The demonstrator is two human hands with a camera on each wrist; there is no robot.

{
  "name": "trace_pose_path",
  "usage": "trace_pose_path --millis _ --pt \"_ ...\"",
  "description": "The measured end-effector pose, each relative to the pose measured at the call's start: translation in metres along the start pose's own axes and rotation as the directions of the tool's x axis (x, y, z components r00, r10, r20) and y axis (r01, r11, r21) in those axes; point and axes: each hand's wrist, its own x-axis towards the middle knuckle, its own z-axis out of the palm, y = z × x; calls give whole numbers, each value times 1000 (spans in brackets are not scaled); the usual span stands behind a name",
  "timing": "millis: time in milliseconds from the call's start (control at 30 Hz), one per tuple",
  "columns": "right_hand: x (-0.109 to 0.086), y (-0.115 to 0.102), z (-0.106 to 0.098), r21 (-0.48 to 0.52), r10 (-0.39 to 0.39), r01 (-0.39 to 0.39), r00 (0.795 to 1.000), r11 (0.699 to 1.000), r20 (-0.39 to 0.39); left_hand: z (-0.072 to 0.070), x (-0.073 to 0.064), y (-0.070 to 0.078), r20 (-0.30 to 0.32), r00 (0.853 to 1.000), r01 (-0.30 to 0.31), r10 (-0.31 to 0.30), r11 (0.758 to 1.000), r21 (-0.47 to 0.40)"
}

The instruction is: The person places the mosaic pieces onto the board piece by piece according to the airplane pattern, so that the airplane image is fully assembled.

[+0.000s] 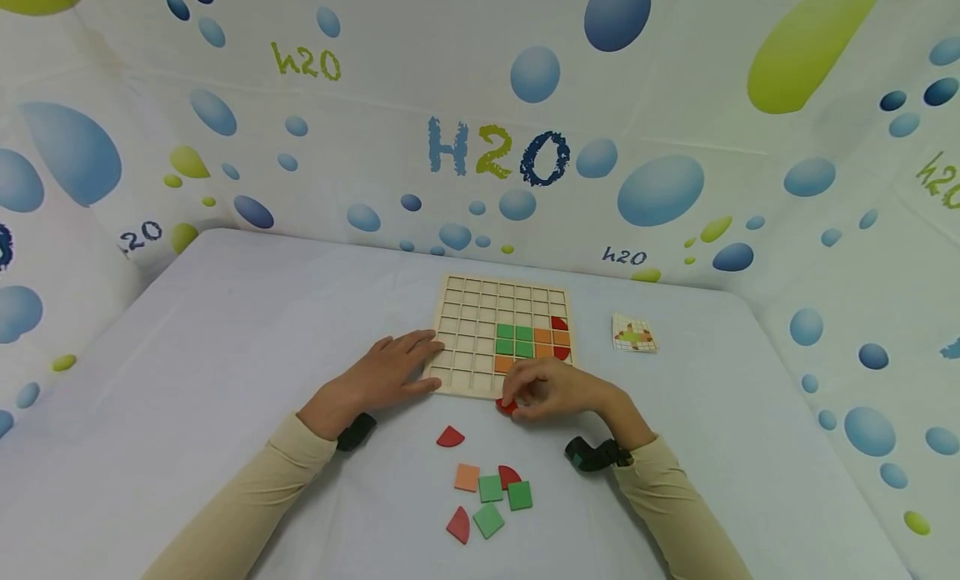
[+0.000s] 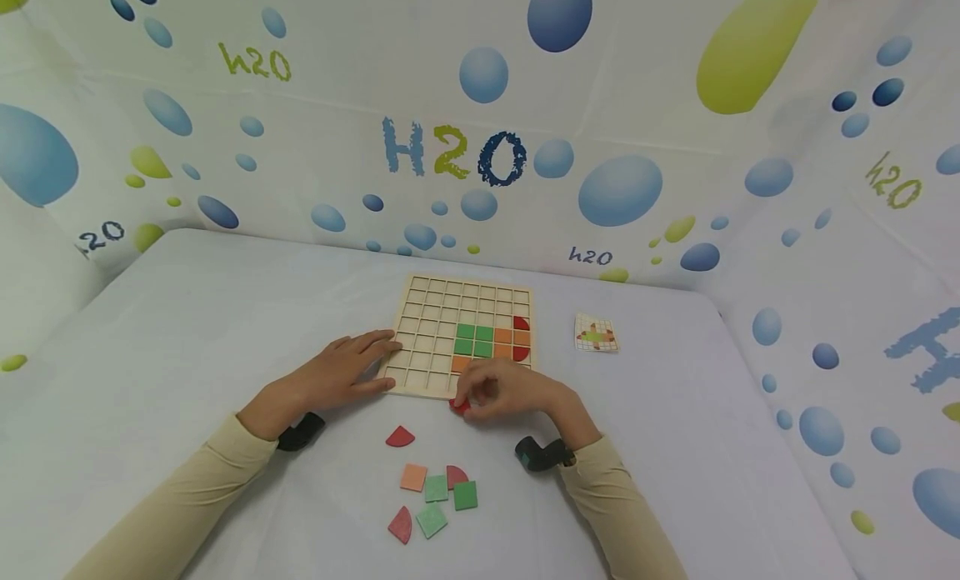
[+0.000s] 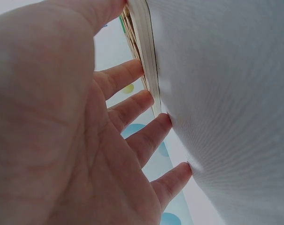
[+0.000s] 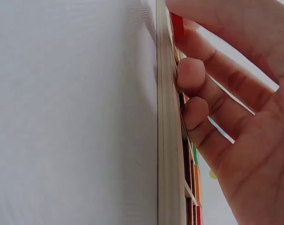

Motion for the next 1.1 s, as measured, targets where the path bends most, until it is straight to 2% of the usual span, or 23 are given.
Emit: trace_pose_path --millis 133,333,533,633,900,1100 --pt "0 3 -1 -23 2 -2 1000 1000 -27 0 0 0 -5 1000 -10 11 1000 3" --pt "1 4 -1 -66 54 -58 996 996 -67 0 0 0 -12 1000 -19 19 1000 7" --pt "1 4 -1 -88 51 -58 996 994 -77 0 1 0 -6 1000 -11 11 1000 4" --pt "1 2 -1 -89 77 -85 993 992 -91 0 1 1 -6 1000 -12 12 1000 9" --pt "4 0 3 -90 229 -248 957 965 -177 3 1 -1 -13 1000 -9 9 1000 8" --pt "6 0 5 -92 249 -272 946 958 -208 5 -1 -4 -63 997 -54 54 999 3"
